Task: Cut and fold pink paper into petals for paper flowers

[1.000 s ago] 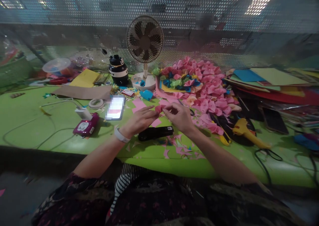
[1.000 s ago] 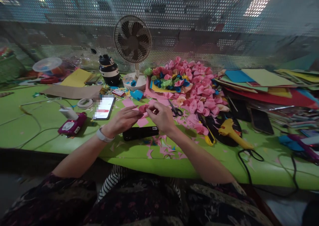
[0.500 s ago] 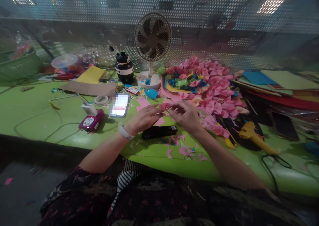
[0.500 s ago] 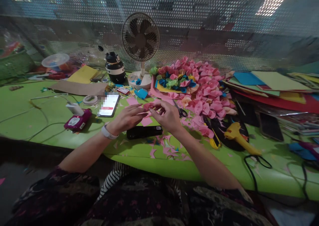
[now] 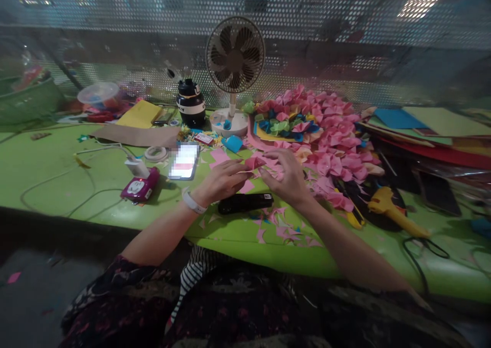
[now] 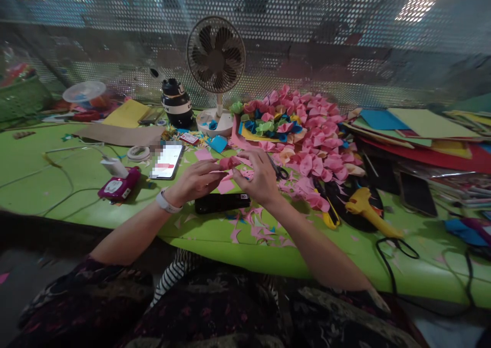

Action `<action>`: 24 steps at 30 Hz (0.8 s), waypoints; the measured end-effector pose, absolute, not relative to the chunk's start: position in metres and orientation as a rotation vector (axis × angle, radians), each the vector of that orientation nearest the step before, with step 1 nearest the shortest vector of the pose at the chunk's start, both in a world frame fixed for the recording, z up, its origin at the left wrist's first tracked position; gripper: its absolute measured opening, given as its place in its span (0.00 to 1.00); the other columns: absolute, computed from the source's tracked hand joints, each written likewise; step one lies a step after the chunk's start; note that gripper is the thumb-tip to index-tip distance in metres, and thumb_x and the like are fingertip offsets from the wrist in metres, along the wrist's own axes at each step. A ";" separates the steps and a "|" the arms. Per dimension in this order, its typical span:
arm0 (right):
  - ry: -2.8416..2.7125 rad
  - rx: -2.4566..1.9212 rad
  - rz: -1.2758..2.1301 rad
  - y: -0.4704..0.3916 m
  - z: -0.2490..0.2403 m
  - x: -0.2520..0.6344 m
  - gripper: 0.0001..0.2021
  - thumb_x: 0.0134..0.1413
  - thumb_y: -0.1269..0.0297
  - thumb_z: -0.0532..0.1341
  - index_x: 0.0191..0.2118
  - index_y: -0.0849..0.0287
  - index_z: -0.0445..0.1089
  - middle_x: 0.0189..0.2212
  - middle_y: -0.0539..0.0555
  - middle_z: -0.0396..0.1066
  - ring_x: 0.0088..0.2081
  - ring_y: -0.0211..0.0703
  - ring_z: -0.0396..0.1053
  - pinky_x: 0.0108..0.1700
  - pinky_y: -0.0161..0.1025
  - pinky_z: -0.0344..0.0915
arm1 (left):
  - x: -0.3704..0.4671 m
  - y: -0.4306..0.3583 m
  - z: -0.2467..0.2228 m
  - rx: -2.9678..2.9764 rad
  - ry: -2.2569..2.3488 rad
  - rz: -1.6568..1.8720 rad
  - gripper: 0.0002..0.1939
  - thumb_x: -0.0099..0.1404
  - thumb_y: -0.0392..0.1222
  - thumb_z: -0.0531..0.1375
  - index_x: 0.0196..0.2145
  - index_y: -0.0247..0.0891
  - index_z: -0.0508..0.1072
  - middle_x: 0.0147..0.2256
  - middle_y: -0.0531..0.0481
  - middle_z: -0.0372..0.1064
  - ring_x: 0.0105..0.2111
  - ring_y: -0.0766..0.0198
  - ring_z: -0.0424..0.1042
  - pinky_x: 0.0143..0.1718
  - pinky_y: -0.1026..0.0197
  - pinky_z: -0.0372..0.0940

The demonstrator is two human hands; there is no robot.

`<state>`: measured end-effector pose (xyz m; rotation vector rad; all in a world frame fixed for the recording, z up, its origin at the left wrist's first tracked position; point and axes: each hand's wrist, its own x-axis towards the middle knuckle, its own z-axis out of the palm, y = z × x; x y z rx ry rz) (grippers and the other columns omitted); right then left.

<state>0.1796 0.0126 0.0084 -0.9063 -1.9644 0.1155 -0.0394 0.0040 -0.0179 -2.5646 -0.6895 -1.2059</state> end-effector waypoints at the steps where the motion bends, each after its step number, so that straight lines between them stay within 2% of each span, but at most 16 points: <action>1: -1.969 -0.906 0.125 0.013 0.008 0.179 0.11 0.54 0.63 0.62 0.44 0.55 0.70 0.44 0.60 0.74 0.49 0.54 0.70 0.52 0.52 0.68 | -0.039 0.004 -0.018 -2.570 -0.702 -1.207 0.09 0.68 0.34 0.58 0.45 0.37 0.76 0.45 0.44 0.77 0.49 0.59 0.76 0.53 0.50 0.73; 12: -1.974 -0.899 0.207 0.012 0.010 0.178 0.05 0.55 0.64 0.61 0.38 0.55 0.71 0.39 0.57 0.77 0.45 0.52 0.73 0.49 0.49 0.68 | -0.039 0.005 -0.020 -2.544 -0.646 -1.269 0.11 0.68 0.33 0.58 0.47 0.38 0.76 0.45 0.44 0.77 0.50 0.59 0.76 0.52 0.52 0.73; 24: -1.981 -0.903 0.270 0.016 0.007 0.179 0.02 0.54 0.65 0.60 0.32 0.54 0.70 0.33 0.55 0.75 0.39 0.49 0.72 0.44 0.47 0.68 | -0.040 0.004 -0.019 -2.622 -0.573 -1.195 0.12 0.69 0.33 0.57 0.47 0.39 0.75 0.46 0.46 0.78 0.49 0.62 0.76 0.55 0.51 0.71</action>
